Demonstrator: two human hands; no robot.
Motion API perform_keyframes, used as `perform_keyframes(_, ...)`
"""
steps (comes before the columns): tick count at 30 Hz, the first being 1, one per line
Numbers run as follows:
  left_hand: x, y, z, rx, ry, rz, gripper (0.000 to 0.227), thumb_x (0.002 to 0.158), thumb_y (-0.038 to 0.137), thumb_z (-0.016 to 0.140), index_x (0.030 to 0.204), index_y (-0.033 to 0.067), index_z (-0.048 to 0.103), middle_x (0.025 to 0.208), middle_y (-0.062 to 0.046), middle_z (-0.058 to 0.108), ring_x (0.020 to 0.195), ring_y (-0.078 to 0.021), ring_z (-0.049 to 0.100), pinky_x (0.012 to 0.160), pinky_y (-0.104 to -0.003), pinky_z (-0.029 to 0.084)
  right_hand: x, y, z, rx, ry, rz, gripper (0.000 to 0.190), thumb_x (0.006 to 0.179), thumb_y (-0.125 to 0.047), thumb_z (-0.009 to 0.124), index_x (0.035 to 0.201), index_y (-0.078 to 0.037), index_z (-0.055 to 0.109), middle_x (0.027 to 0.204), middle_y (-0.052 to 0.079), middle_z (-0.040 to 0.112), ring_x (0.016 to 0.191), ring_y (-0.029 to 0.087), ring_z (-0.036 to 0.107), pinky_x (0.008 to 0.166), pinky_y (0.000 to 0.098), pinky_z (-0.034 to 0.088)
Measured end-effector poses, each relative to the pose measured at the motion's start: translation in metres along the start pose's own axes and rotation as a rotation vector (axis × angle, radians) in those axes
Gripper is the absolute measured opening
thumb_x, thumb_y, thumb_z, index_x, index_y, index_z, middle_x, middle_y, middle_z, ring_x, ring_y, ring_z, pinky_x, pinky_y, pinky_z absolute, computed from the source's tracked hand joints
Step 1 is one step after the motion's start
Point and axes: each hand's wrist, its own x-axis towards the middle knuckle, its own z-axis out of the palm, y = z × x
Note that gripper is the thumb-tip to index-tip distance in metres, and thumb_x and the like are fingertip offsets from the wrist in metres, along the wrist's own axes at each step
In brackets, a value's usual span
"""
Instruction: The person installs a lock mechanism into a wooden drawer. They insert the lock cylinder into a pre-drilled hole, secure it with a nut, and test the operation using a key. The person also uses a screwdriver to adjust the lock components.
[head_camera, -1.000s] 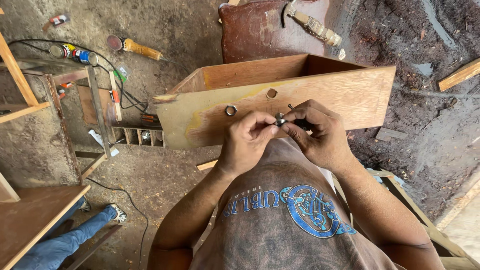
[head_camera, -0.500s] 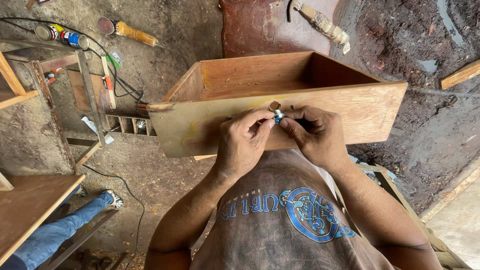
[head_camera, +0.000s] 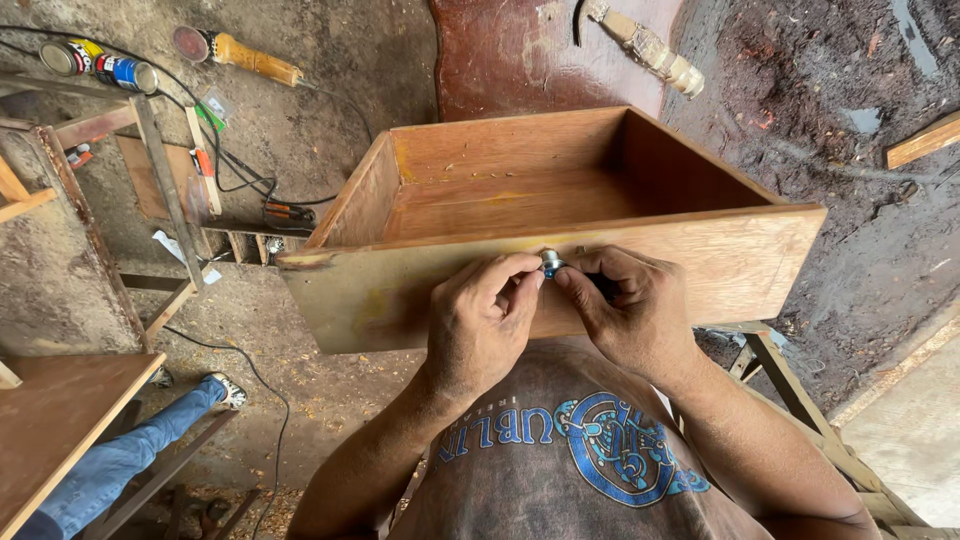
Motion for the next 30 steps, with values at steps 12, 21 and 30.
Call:
perform_keyframes(12,0.006,0.007,0.001,0.169,-0.021,0.057,0.015,0.093,0.002,0.073,0.108,-0.0007,0.069,0.092,-0.014,0.073,0.080,-0.0250,0.075,0.069,-0.034,0.062,0.003,-0.020,0.006,-0.143,0.101,-0.067,0.011,0.089,-0.004,0.080,0.093,-0.001,0.070,0.088,0.012,0.073,0.076,0.023,0.073,0.063,0.0324,0.057)
perform_keyframes(21,0.005,-0.003,-0.007,0.337,0.037,0.281,0.026,0.096,0.002,0.076,0.120,-0.0004,0.068,0.102,-0.011,0.066,0.092,-0.0225,0.068,0.080,-0.035,0.059,-0.002,-0.014,0.001,-0.231,0.119,-0.205,0.020,0.088,-0.002,0.081,0.106,-0.002,0.072,0.092,0.012,0.070,0.076,0.025,0.069,0.063,0.0350,0.056)
perform_keyframes(30,0.010,0.001,-0.008,0.318,-0.010,0.313,0.020,0.086,-0.001,0.078,0.104,0.0057,0.074,0.094,-0.006,0.061,0.090,-0.0261,0.056,0.080,-0.042,0.050,-0.001,-0.002,0.005,-0.329,0.119,-0.350,0.030,0.086,-0.004,0.082,0.114,-0.005,0.072,0.101,0.012,0.069,0.083,0.029,0.070,0.069,0.0385,0.057)
